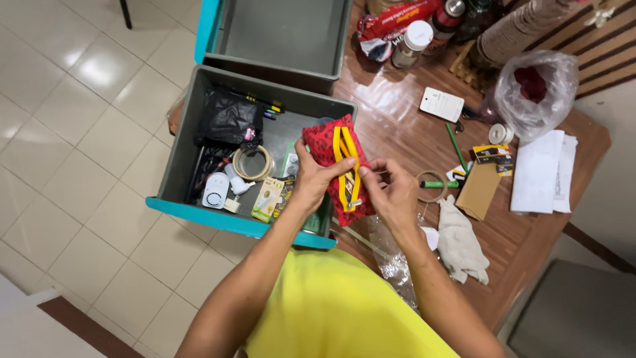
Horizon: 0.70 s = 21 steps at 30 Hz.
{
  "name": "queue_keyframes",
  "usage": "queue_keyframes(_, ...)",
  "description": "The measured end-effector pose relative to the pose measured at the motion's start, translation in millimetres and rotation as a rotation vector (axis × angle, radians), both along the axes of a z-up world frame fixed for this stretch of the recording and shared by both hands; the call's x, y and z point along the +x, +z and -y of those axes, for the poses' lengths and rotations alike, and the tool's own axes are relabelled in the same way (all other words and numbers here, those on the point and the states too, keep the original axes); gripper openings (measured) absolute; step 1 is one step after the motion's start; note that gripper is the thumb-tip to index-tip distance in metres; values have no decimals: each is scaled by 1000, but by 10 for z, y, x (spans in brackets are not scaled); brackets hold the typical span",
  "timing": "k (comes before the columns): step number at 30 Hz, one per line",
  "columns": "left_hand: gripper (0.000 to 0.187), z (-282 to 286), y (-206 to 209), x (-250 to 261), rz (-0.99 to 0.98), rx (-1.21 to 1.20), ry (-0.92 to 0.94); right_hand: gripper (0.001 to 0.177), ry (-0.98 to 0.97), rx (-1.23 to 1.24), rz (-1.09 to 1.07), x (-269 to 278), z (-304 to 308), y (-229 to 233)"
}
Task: The person sorts various small items from a cluttered table into a teal plastic bin. They handle power adapters, a blister pack, pens, tape, a pouch, and plastic bags, placing them into the bin one by one.
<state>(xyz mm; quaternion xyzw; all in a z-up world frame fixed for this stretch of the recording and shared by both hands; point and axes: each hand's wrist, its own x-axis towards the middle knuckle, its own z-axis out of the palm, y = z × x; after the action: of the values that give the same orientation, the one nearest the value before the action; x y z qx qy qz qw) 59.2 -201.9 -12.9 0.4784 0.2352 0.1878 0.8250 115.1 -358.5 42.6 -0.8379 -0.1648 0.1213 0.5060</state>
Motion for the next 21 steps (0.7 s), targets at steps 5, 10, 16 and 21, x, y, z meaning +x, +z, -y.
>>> queue_keyframes(5, 71, -79, -108, -73, 130, -282, -81, 20, -88, 200, -207, 74, 67, -173)
queue_keyframes(10, 71, -129, -148, -67, 150, -341, -105, 20, -74, 240, -186, 50, 76, -209)
queue_keyframes(16, 72, -241, -105, -120, 213, -456, -178, 27, -105, 218, -214, 15, 32, -138)
queue_keyframes(21, 69, -303, -34, -142, 284, -528, -193, 29, -106, 240, -251, -40, 11, -34)
